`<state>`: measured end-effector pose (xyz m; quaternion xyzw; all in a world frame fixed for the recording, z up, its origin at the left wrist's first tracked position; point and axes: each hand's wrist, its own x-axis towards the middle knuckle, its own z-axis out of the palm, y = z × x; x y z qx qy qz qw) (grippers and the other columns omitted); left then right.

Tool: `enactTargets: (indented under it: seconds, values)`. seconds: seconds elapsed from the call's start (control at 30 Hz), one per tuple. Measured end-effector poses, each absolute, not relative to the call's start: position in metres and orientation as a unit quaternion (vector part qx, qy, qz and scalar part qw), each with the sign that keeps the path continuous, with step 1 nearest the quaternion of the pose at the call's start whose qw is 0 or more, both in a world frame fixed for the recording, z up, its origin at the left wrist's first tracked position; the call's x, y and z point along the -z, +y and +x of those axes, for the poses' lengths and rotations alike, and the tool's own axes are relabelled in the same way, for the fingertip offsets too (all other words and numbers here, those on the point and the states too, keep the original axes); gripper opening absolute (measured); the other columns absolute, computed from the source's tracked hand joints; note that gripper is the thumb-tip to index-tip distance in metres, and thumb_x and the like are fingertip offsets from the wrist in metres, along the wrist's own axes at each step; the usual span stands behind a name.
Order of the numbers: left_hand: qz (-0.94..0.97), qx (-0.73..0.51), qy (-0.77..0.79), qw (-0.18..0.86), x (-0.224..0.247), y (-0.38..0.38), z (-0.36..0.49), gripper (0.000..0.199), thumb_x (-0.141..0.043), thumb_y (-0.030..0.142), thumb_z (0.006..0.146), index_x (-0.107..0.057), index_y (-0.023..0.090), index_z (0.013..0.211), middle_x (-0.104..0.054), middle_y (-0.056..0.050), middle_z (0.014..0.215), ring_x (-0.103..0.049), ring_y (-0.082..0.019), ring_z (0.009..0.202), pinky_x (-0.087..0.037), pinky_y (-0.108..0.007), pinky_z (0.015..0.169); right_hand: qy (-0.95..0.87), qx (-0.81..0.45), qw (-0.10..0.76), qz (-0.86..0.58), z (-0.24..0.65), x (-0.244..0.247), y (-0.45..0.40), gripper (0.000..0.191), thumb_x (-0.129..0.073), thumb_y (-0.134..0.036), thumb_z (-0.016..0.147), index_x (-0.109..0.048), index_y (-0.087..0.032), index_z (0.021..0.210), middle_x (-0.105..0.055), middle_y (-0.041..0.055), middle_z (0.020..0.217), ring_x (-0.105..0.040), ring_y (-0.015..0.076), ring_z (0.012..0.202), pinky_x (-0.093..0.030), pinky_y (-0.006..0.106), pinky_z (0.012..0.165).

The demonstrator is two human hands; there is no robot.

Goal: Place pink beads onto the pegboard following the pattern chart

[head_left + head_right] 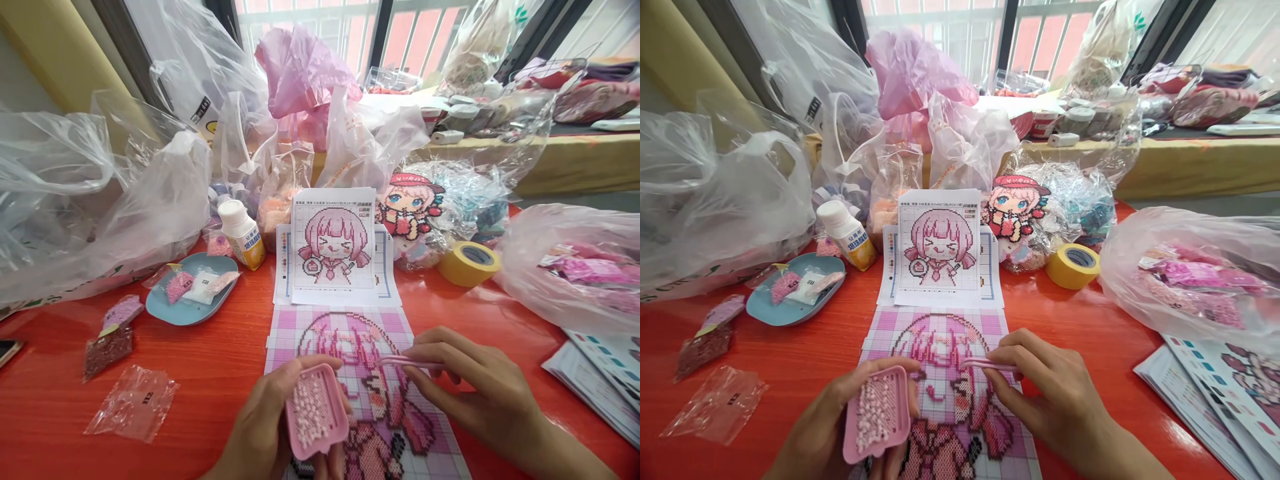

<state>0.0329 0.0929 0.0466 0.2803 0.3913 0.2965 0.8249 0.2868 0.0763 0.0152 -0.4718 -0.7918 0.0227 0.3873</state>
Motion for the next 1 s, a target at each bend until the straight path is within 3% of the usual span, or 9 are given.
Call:
enactTargets:
  seconds: [0.2,0.3,0.63,0.83,1.0]
  values:
    - [0.329,-0.309,0.356,0.818,-0.0486,0.0953,0.0317,0.053,-0.047,0.057,0.092,-0.061,0.014,0.12,-0.069,-0.005,0.064,-0.061,-0.013,0.046,-0.049,-0.021,0.045,-0.798,-0.018,0.389,-0.46,0.2862,-0.0134,0.078,0.005,-0.058,-0.015,0.09,-0.059,-0.02,0.092,-0.061,0.0003,0.078,-0.054,0.0062,0.056,-0.042,0.016,0.045]
    - [0.321,-0.312,0.352,0.822,-0.0476,0.0954,0.0314,0.049,-0.048,0.054,0.092,-0.061,0.015,0.118,-0.07,-0.005,0.07,-0.063,-0.013,0.048,-0.05,-0.021,0.045,-0.797,-0.021,0.392,-0.458,0.2859,-0.0134,0.0784,0.005,-0.058,-0.015,0.091,-0.059,-0.02,0.092,-0.061,0.0007,0.077,-0.054,0.0066,0.057,-0.042,0.017,0.045]
    - [0.306,-0.298,0.38,0.821,-0.0561,0.0954,0.0353,0.05,-0.02,0.041,0.102,-0.057,0.011,0.117,-0.068,-0.006,0.056,-0.061,-0.014,0.042,-0.048,-0.02,0.042,-0.793,-0.016,0.396,-0.462,0.2858,-0.0121,0.0792,0.005,-0.058,-0.016,0.091,-0.061,-0.02,0.093,-0.061,0.0005,0.077,-0.054,0.0068,0.056,-0.042,0.017,0.045]
    - [0.289,-0.32,0.388,0.815,-0.0513,0.0952,0.0332,0.044,-0.035,0.044,0.099,-0.061,0.012,0.114,-0.071,-0.008,0.07,-0.066,-0.017,0.049,-0.052,-0.024,0.043,-0.798,-0.016,0.391,-0.459,0.287,-0.0105,0.0801,0.006,-0.059,-0.014,0.091,-0.059,-0.019,0.093,-0.06,0.0008,0.078,-0.053,0.0061,0.057,-0.042,0.017,0.045]
    - [0.305,-0.341,0.354,0.815,-0.0493,0.0958,0.032,0.045,-0.033,0.046,0.1,-0.062,0.014,0.116,-0.072,-0.007,0.064,-0.067,-0.016,0.047,-0.052,-0.022,0.044,-0.796,-0.026,0.39,-0.463,0.286,-0.0104,0.0797,0.005,-0.058,-0.015,0.091,-0.059,-0.019,0.092,-0.06,0.001,0.078,-0.053,0.0061,0.056,-0.042,0.017,0.045]
